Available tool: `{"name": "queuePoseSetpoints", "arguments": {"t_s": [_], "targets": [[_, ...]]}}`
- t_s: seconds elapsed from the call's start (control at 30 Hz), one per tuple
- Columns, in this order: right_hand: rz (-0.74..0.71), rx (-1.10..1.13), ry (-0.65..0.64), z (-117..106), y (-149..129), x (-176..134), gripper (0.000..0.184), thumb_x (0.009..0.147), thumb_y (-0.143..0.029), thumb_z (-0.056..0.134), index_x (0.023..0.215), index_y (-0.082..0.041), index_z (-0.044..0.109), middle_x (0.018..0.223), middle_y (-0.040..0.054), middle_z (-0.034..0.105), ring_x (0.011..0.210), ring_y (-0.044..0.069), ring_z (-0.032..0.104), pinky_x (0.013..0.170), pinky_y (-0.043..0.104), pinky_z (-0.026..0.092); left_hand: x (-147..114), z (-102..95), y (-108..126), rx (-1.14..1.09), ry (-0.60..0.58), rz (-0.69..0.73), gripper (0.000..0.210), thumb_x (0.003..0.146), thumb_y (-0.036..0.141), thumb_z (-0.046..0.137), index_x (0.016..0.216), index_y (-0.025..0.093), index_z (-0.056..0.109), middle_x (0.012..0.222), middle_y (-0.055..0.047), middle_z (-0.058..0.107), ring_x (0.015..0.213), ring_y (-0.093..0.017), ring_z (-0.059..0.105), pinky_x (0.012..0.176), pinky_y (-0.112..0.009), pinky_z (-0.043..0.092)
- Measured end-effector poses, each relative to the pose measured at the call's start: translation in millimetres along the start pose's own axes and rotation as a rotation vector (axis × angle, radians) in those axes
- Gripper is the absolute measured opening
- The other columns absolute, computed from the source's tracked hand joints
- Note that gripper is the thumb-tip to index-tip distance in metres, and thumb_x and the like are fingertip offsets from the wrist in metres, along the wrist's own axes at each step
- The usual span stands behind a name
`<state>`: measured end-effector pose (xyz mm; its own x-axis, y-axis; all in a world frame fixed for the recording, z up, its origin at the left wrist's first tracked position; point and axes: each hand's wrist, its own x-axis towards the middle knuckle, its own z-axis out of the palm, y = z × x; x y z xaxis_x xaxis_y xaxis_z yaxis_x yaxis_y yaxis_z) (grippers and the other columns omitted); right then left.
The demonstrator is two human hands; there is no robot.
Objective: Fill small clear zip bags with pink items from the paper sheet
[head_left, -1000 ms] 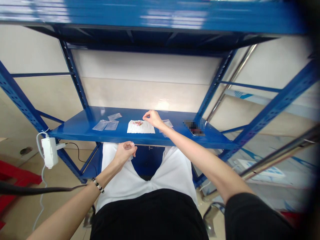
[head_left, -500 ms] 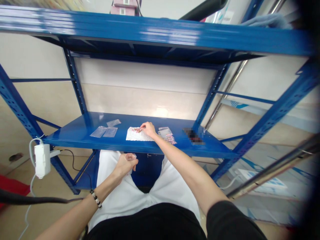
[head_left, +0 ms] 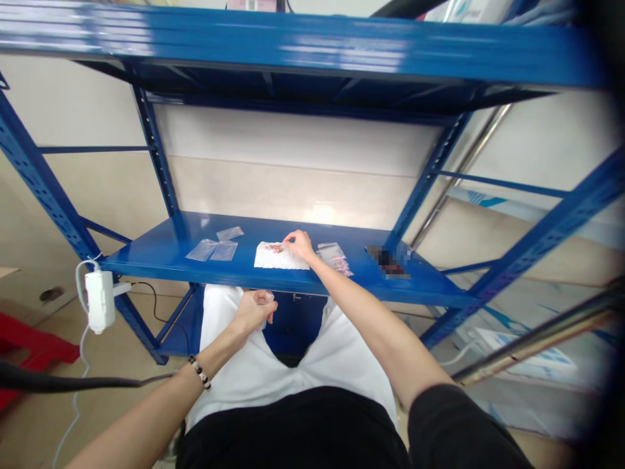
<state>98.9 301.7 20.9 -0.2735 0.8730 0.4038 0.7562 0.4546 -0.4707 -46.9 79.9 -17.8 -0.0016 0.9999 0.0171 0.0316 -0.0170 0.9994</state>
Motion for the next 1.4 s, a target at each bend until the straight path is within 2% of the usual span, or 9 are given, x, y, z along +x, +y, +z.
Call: {"name": "queuePoseSetpoints", "arguments": {"t_s": [0.13, 0.27, 0.37, 0.5, 0.63, 0.8, 1.03, 1.23, 1.4], "targets": [[-0.117, 0.174, -0.003, -19.1, -30.9, -12.0, 0.016, 0.084, -0.022, 0.064, 0.091, -0.014, 0.076, 0.095, 0.0077, 0.074, 0.091, 0.018, 0.065, 0.085, 0.027, 0.047, -1.1, -3.8, 3.9, -0.015, 0.007, 0.017, 0.023, 0.068, 0.022, 0.067, 0.052, 0.018, 0.051, 0.045, -0.001, 0.058, 0.047, -0.012, 0.054, 0.055, -0.024, 0.042], [-0.472, 0.459, -0.206, -44.0, -70.8, -54.6, 0.013, 0.080, -0.028, 0.073, 0.086, -0.016, 0.075, 0.101, 0.0073, 0.070, 0.093, 0.018, 0.064, 0.082, 0.030, 0.048, -1.5, -6.4, 6.1, -0.074, 0.018, 0.030, 0.019, 0.067, 0.023, 0.069, 0.057, 0.018, 0.053, 0.048, 0.001, 0.058, 0.048, -0.012, 0.054, 0.057, -0.024, 0.043], [-0.635, 0.412, -0.341, -59.3, -91.9, -88.7, 0.008, 0.080, -0.026, 0.074, 0.082, -0.019, 0.076, 0.104, 0.0062, 0.068, 0.100, 0.019, 0.061, 0.090, 0.034, 0.046, -2.9, -7.4, 5.3, -0.077, 0.035, 0.024, 0.017, 0.067, 0.021, 0.068, 0.058, 0.018, 0.054, 0.048, 0.001, 0.058, 0.048, -0.012, 0.054, 0.057, -0.024, 0.043], [-0.695, 0.336, -0.434, -69.3, -100.4, -107.4, 0.005, 0.081, -0.024, 0.073, 0.082, -0.021, 0.077, 0.101, 0.0053, 0.069, 0.100, 0.021, 0.060, 0.094, 0.038, 0.044, -2.9, -9.6, 2.2, -0.055, 0.047, 0.040, 0.013, 0.067, 0.020, 0.066, 0.058, 0.017, 0.057, 0.050, -0.001, 0.060, 0.050, -0.013, 0.055, 0.058, -0.025, 0.044], [-0.645, 0.399, -0.382, -71.3, -94.5, -96.3, 0.010, 0.081, -0.020, 0.070, 0.088, -0.020, 0.077, 0.096, 0.0044, 0.071, 0.094, 0.019, 0.063, 0.087, 0.034, 0.047, -1.4, -11.0, 1.1, -0.080, 0.035, 0.052, 0.013, 0.068, 0.020, 0.066, 0.061, 0.017, 0.056, 0.050, 0.001, 0.059, 0.048, -0.012, 0.054, 0.057, -0.024, 0.044], [-0.463, 0.366, -0.230, -61.2, -69.5, -66.3, 0.010, 0.078, -0.018, 0.069, 0.084, -0.017, 0.077, 0.091, 0.0055, 0.073, 0.084, 0.017, 0.065, 0.075, 0.028, 0.047, -0.8, -9.8, -0.3, -0.113, 0.020, 0.014, 0.014, 0.069, 0.022, 0.067, 0.064, 0.018, 0.055, 0.050, 0.002, 0.058, 0.048, -0.011, 0.054, 0.056, -0.024, 0.044], [-0.192, 0.159, -0.050, -42.4, -21.1, -30.9, 0.011, 0.079, -0.014, 0.067, 0.084, -0.014, 0.077, 0.086, 0.0058, 0.076, 0.082, 0.017, 0.067, 0.079, 0.026, 0.048, -2.6, -8.8, -2.5, -0.096, -0.020, 0.053, 0.020, 0.070, 0.026, 0.068, 0.059, 0.018, 0.053, 0.050, 0.000, 0.059, 0.049, -0.012, 0.054, 0.054, -0.023, 0.043], [-0.092, -0.056, -0.071, -26.8, -1.0, -13.3, 0.012, 0.080, -0.014, 0.067, 0.084, -0.017, 0.078, 0.087, 0.0062, 0.076, 0.081, 0.018, 0.068, 0.075, 0.024, 0.048, 0.6, -5.7, -3.8, -0.048, -0.015, 0.056, 0.026, 0.071, 0.029, 0.070, 0.056, 0.019, 0.051, 0.048, 0.000, 0.059, 0.048, -0.012, 0.055, 0.053, -0.023, 0.042], [-0.107, -0.147, -0.070, -6.9, -1.3, -11.8, 0.010, 0.082, -0.021, 0.069, 0.088, -0.020, 0.077, 0.098, 0.0071, 0.073, 0.097, 0.022, 0.062, 0.087, 0.030, 0.045, 3.7, -5.7, -2.5, -0.006, -0.046, 0.087, 0.028, 0.072, 0.030, 0.071, 0.058, 0.019, 0.049, 0.047, 0.001, 0.058, 0.047, -0.011, 0.052, 0.053, -0.022, 0.040]]}}
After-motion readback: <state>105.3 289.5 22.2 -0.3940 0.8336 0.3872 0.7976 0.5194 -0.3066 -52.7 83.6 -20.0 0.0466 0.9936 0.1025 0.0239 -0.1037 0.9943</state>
